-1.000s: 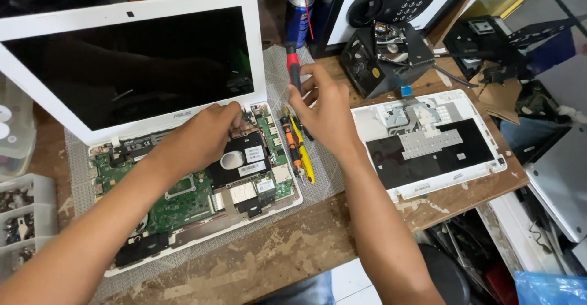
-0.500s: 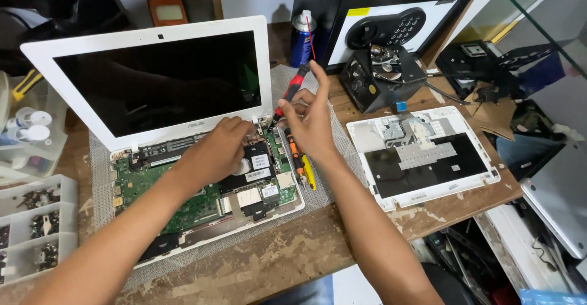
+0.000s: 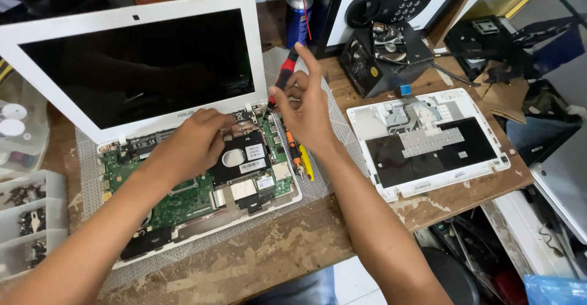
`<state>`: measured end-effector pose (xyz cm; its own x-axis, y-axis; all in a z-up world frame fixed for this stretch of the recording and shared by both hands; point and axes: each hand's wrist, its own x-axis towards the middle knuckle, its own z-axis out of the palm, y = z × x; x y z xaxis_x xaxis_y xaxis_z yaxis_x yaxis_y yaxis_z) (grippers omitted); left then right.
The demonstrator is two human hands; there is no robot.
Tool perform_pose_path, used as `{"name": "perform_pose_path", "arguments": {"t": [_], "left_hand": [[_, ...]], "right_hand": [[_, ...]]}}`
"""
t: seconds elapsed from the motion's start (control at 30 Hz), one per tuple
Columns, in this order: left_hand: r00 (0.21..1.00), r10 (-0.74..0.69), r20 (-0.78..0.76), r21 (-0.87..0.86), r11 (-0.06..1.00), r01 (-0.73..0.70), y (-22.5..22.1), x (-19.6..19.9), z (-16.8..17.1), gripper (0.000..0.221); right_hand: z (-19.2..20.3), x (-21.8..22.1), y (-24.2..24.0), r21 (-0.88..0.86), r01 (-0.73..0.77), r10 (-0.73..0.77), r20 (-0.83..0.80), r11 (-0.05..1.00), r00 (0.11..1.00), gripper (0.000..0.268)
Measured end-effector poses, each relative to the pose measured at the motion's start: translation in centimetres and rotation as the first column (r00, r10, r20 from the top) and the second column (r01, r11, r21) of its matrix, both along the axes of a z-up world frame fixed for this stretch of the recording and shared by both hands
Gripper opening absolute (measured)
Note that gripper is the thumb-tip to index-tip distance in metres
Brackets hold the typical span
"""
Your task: Disassembling a laptop by removing screws and disconnecting internal ribbon cables to separate the top cover from the base.
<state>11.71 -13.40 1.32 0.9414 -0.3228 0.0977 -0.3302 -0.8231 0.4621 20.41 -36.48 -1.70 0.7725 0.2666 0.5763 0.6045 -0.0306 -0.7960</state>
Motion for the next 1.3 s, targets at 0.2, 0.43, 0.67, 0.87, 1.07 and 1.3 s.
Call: {"name": "perform_pose_path", "arguments": {"t": [0.2, 0.43, 0.67, 0.87, 1.07, 1.3], "left_hand": [[0.999, 0.035, 0.041, -0.013, 0.999, -0.034, 1.8, -2.8, 1.2, 0.031], [0.994, 0.082, 0.076, 0.073, 0.993, -0.087, 4.4, -5.8, 0.6, 0.029], [0.976, 0.043, 0.212, 0.113, 0.991, -0.068, 3.9, -5.7, -1.8, 0.038], [0.997, -0.008, 0.077, -0.003, 1.000, 0.009, -0.6, -3.5, 0.7, 0.043], [0.990, -0.026, -0.141, -0.049, 0.999, 0.020, -2.7, -2.7, 3.2, 0.052], [0.998, 0.055, -0.034, -0.007, 0.998, -0.055, 1.1, -5.1, 1.5, 0.046]], "right_hand": [[-0.3, -0.1, 0.2, 0.014, -0.012, 0.012, 0.016, 1.000, 1.000, 0.077], [3.9, 0.8, -4.3, -0.368, 0.208, -0.172, 0.128, 0.906, 0.977, 0.071], [4.4, 1.7, -6.6, -0.828, 0.146, -0.303, -0.031, 0.542, 0.952, 0.051], [1.4, 3.0, -7.2, -0.844, 0.169, -0.321, -0.004, 0.509, 0.947, 0.039], [2.5, 2.0, -5.3, -0.806, 0.125, -0.247, -0.026, 0.579, 0.969, 0.024], [-0.8, 4.2, -5.3, -0.815, 0.124, -0.228, -0.011, 0.567, 0.974, 0.030]]}}
